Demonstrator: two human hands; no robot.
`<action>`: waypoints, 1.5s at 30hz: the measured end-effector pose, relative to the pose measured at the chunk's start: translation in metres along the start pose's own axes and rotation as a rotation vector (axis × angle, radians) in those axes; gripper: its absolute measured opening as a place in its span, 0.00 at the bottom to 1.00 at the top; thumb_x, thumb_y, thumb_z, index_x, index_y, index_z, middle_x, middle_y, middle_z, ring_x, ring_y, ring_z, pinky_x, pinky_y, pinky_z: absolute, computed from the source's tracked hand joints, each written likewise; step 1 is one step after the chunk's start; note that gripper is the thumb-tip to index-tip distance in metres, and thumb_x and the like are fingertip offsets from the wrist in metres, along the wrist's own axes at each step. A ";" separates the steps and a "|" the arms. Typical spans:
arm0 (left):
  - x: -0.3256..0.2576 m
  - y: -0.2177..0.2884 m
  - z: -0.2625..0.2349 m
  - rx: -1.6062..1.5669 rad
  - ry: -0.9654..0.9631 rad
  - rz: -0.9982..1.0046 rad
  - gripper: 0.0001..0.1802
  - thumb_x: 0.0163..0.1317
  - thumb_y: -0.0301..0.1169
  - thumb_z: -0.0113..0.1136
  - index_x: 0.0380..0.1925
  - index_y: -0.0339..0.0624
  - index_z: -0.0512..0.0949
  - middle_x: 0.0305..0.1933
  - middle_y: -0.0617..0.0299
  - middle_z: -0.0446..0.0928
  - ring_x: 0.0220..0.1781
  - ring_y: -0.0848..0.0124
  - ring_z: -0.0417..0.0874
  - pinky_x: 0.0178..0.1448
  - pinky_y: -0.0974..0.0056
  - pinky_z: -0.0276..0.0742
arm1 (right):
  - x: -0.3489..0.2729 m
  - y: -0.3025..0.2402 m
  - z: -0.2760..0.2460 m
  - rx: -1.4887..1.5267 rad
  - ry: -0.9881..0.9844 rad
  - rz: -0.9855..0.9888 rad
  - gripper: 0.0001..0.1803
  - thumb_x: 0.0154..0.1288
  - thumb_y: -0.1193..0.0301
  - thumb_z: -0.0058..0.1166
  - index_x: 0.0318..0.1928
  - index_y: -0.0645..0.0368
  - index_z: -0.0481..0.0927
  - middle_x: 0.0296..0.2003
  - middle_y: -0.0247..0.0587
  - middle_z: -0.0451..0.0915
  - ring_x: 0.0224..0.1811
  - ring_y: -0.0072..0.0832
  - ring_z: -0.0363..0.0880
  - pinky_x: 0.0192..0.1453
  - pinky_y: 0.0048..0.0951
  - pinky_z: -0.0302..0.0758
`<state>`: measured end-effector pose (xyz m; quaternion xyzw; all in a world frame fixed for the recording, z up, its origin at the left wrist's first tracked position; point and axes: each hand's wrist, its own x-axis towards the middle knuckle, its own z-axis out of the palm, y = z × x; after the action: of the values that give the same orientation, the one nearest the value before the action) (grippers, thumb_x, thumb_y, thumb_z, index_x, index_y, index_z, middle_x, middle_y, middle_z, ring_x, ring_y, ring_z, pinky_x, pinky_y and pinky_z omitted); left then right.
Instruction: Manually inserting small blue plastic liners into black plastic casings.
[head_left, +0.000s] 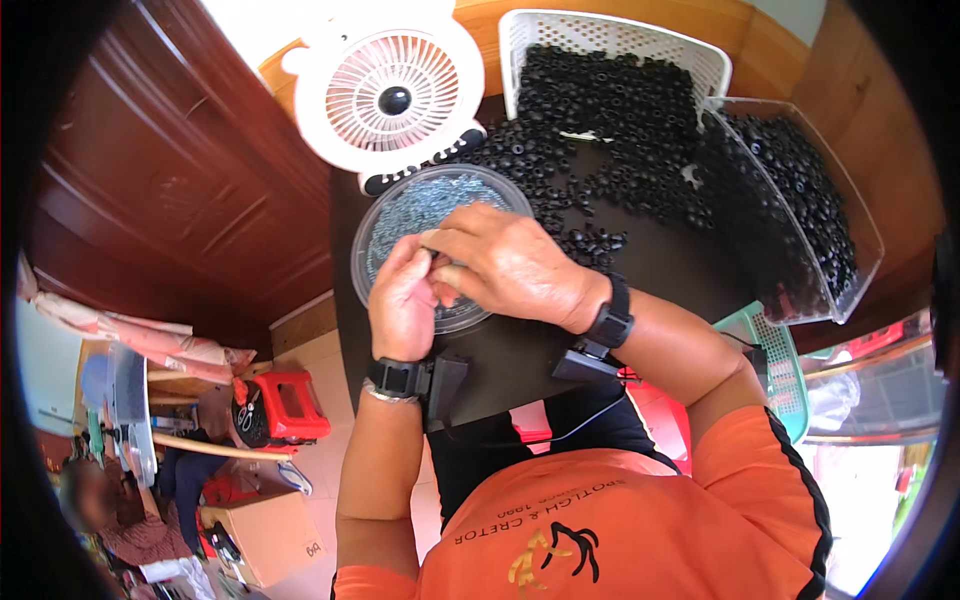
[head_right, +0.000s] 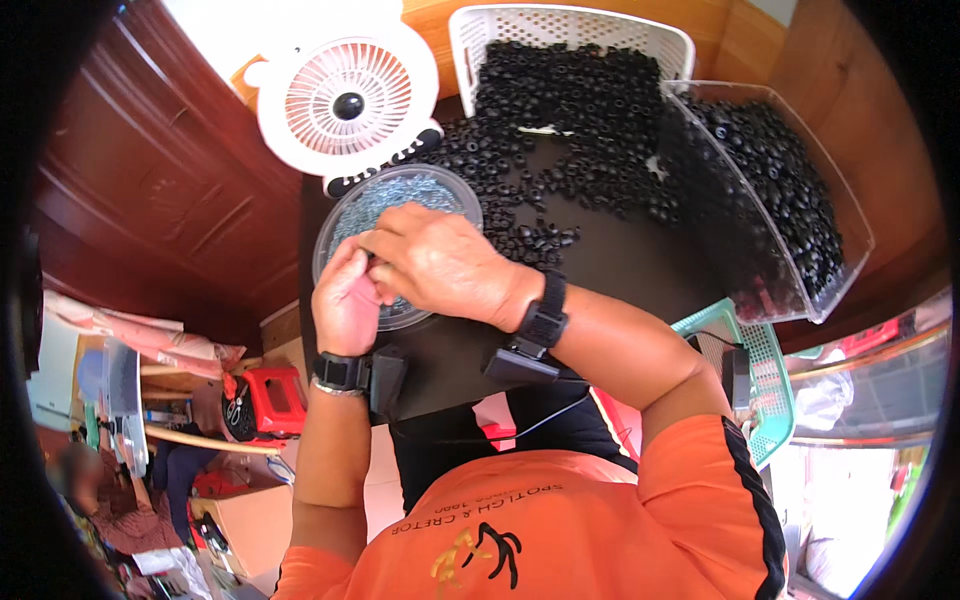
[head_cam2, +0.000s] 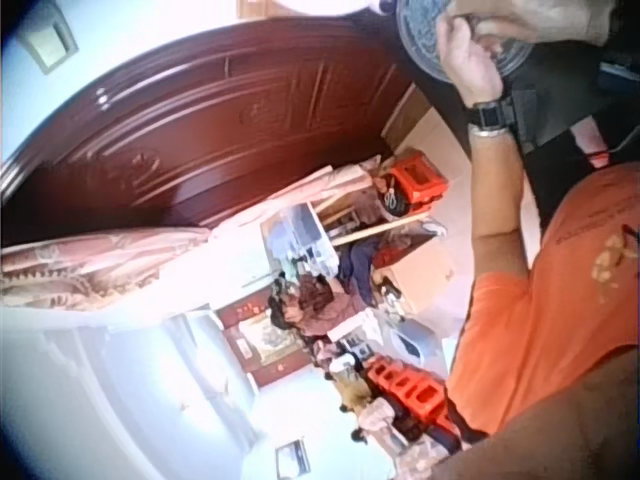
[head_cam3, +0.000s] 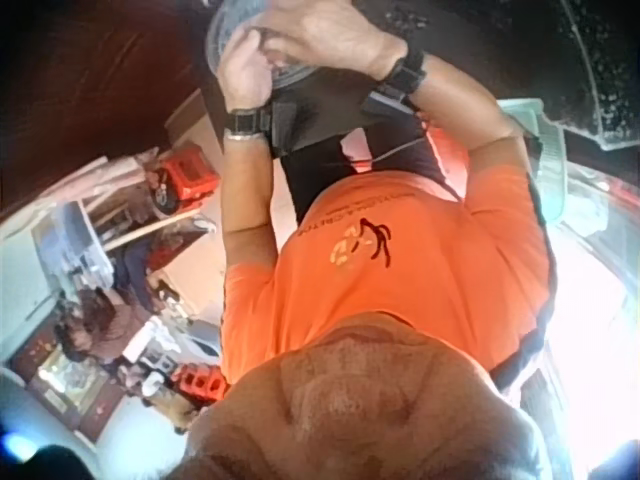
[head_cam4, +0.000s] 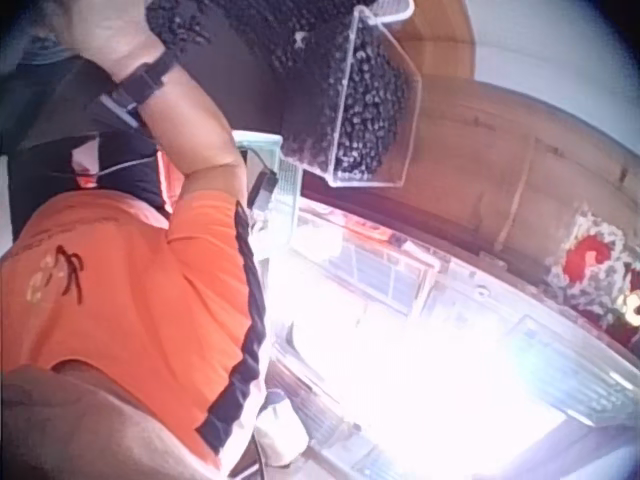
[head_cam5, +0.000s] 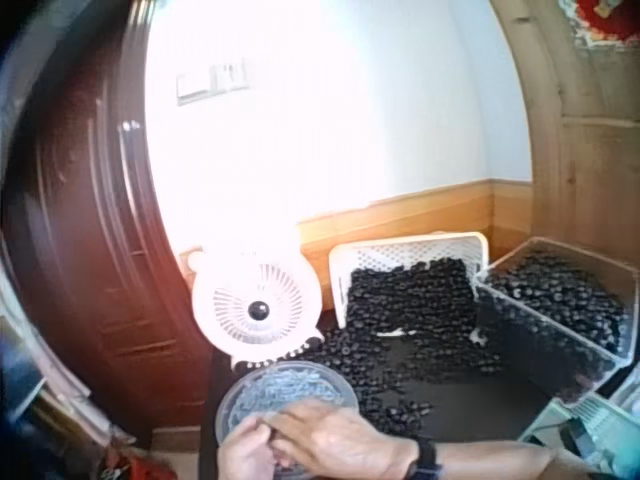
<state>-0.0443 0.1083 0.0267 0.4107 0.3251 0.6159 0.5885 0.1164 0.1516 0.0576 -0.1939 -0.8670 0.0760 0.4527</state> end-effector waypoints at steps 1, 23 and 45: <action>-0.001 0.002 0.004 -0.010 0.015 0.001 0.14 0.69 0.33 0.44 0.47 0.34 0.71 0.36 0.58 0.76 0.28 0.73 0.77 0.32 0.71 0.70 | 0.000 0.001 -0.001 -0.018 0.002 0.012 0.11 0.55 0.70 0.55 0.39 0.58 0.80 0.30 0.42 0.76 0.37 0.40 0.77 0.41 0.37 0.75; -0.095 -0.017 0.049 -0.088 -0.045 0.034 0.12 0.65 0.37 0.47 0.36 0.39 0.69 0.26 0.58 0.70 0.27 0.67 0.72 0.30 0.68 0.66 | -0.074 -0.001 -0.138 -0.048 -0.003 0.572 0.08 0.59 0.72 0.56 0.36 0.62 0.82 0.30 0.43 0.82 0.28 0.30 0.79 0.36 0.29 0.75; -0.095 -0.040 0.035 -0.063 -0.083 -0.077 0.12 0.64 0.35 0.48 0.38 0.37 0.71 0.26 0.60 0.72 0.25 0.72 0.72 0.29 0.70 0.66 | -0.106 -0.039 -0.059 -0.251 -0.281 0.390 0.07 0.55 0.70 0.59 0.32 0.61 0.79 0.29 0.46 0.78 0.33 0.44 0.77 0.38 0.39 0.74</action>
<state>0.0018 0.0151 -0.0044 0.4043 0.2964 0.5851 0.6374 0.2084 0.0704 0.0241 -0.3994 -0.8702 0.0799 0.2771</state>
